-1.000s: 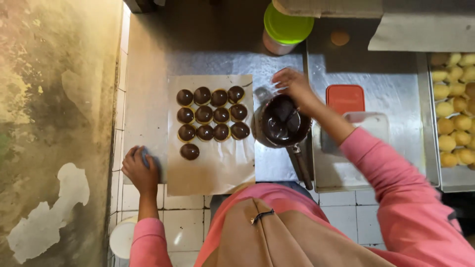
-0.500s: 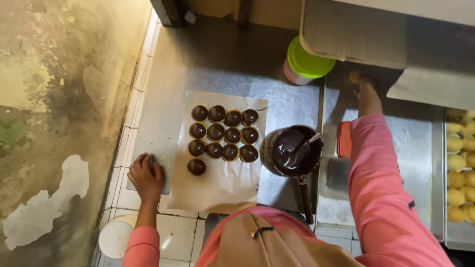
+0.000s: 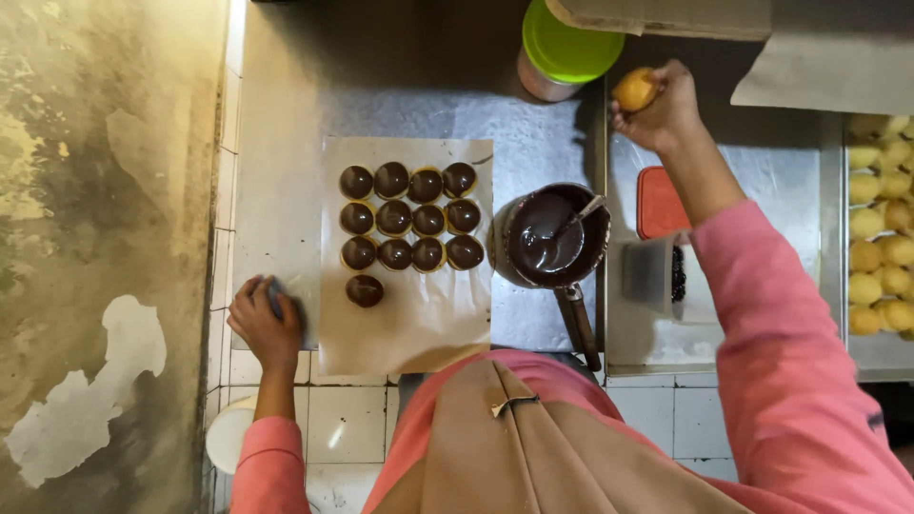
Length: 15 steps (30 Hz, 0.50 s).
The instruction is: Decorating baked pastries by dipping them in chocolate, adding sprinkles, and drizzling with white glaze.
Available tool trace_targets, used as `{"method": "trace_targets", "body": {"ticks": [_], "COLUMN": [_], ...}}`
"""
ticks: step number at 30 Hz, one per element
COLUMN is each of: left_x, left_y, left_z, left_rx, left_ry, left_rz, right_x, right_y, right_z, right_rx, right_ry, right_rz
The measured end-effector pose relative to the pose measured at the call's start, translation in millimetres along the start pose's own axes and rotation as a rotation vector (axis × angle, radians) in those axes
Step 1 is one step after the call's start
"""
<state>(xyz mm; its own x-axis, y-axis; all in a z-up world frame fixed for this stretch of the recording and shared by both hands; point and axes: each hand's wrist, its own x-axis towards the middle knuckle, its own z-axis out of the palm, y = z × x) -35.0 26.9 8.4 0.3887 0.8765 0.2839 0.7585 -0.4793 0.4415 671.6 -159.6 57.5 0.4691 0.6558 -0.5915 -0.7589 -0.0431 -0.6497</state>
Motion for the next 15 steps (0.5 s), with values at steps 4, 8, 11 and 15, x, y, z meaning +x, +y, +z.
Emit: {"method": "trace_targets", "body": {"ticks": [4, 8, 11, 15], "left_x": [-2.9, -4.2, -5.6, -6.3], "left_y": [-7.0, -7.8, -6.3, -7.2], "left_z": [3.0, 1.7, 0.9, 1.1], "left_rx": [0.002, -0.001, -0.005, -0.011], "left_ry": [0.015, 0.024, 0.027, 0.024], "left_rz": [0.001, 0.01, 0.016, 0.022], "right_x": [-121.2, -170.2, -197.4, -194.8], "right_y": [27.3, 93.3, 130.4, 157.4], "right_z": [70.3, 63.6, 82.6, 80.9], "right_rx": [-0.098, -0.394, -0.978, -1.658], "right_ry": [-0.08, -0.241, -0.271, -0.307], "right_rz": [-0.042, -0.177, -0.314, -0.689]}}
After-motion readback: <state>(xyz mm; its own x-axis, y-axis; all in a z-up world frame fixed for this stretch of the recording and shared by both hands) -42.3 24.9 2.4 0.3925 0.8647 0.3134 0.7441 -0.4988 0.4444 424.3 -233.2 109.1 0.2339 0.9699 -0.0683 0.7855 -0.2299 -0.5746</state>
